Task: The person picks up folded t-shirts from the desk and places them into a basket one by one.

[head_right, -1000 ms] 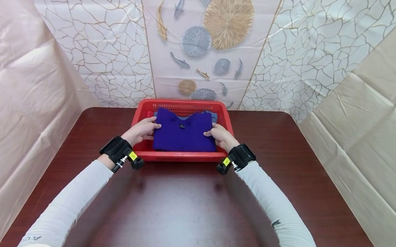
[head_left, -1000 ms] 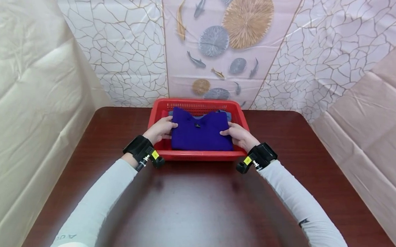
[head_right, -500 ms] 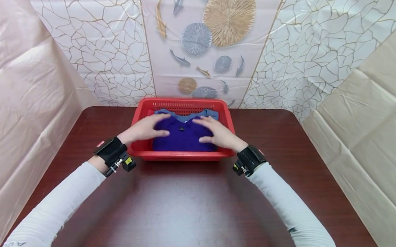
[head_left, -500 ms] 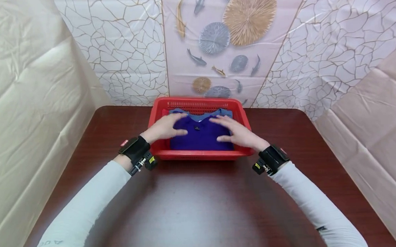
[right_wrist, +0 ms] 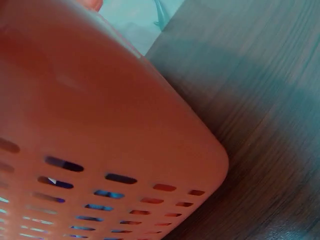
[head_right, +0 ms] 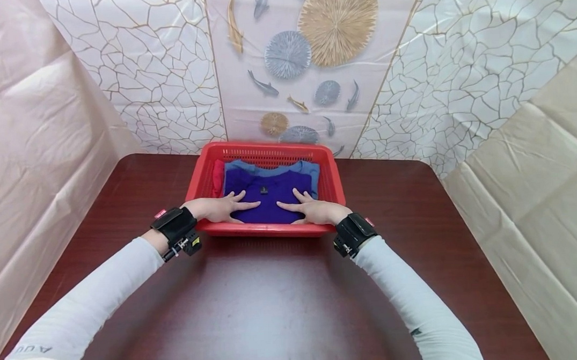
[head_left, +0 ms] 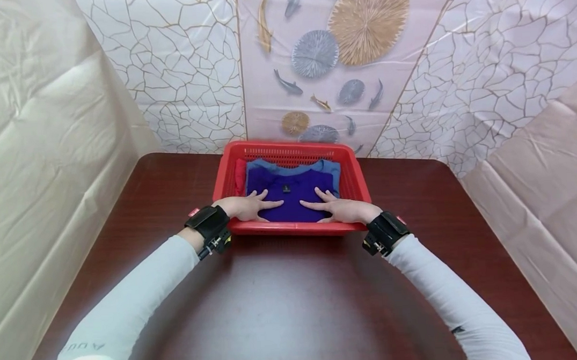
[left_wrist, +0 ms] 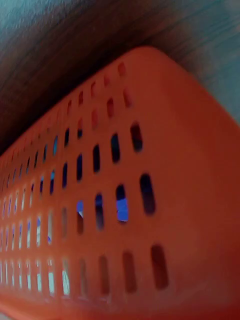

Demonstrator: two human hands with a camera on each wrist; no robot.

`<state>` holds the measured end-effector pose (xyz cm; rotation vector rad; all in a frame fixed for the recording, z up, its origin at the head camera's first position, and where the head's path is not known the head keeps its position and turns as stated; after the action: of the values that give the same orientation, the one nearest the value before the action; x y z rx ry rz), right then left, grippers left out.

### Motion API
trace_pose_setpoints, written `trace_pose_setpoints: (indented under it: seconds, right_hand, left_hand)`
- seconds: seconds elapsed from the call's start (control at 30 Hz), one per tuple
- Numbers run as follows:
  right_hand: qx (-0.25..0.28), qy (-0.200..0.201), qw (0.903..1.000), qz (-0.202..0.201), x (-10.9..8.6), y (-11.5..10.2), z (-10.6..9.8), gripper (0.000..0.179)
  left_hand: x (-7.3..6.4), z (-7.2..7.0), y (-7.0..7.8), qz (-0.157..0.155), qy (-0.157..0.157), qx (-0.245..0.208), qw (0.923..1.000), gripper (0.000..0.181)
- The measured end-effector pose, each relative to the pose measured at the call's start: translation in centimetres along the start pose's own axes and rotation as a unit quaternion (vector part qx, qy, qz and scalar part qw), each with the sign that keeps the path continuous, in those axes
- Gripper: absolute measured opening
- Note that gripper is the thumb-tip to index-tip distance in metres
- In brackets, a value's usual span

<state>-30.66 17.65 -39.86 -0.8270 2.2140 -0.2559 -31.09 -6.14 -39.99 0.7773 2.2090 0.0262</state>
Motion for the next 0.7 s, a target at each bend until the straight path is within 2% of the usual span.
trace_pose_setpoints:
  seconds: [0.13,0.23,0.3,0.37,0.4,0.47,0.53,0.6,0.7]
  right_hand:
    - [-0.011,-0.009,0.9999,0.001,0.2,0.1,-0.1,0.069]
    - [-0.001,0.0,1.0,0.001,0.2,0.2,-0.7,0.071]
    - [-0.001,0.022,0.9997,0.004,0.3,0.4,-1.3,0.071]
    - [0.0,0.066,0.9978,0.006,0.1,0.5,-1.9,0.068]
    - [-0.002,0.096,0.9954,0.009,0.0,0.5,-2.2,0.064]
    - [-0.008,0.168,0.9857,0.013,-0.4,0.4,-2.5,0.055]
    - [-0.011,0.252,0.9675,0.016,-1.2,-0.1,-2.5,0.042]
    - [-0.017,0.336,0.9417,0.009,-2.2,-1.0,-2.1,0.031]
    - [-0.019,0.437,0.8992,-0.022,-4.3,-3.5,-0.6,0.02]
  left_hand:
    - [-0.1,0.0,-0.2,0.011,-0.007,-0.016,0.9998,0.067]
    - [-0.1,-0.7,-0.5,0.018,0.007,-0.022,0.9996,0.067]
    - [-0.2,-1.3,-0.7,0.019,0.046,-0.028,0.9984,0.064]
    - [-0.5,-1.8,-0.7,0.011,0.116,-0.029,0.9927,0.056]
    - [-0.8,-2.0,-0.6,0.004,0.159,-0.03,0.9869,0.049]
    - [-1.7,-2.3,-0.1,-0.015,0.246,-0.041,0.9682,0.032]
    - [-2.9,-2.2,0.6,-0.031,0.329,-0.06,0.9418,0.02]
    - [-4.4,-1.8,1.6,-0.032,0.402,-0.07,0.9123,0.015]
    - [-6.9,-0.2,3.5,-0.017,0.487,-0.071,0.8704,0.015]
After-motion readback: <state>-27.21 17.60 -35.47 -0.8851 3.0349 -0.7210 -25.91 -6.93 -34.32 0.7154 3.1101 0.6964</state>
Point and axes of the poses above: each hand's wrist, its own x-axis towards the middle knuckle, its own z-axis out of the palm, y = z × x, the point moved 3 cm from there along x, towards the middle knuckle, and after that the axes turned 12 degrees about -y, right-handed, at the moved point
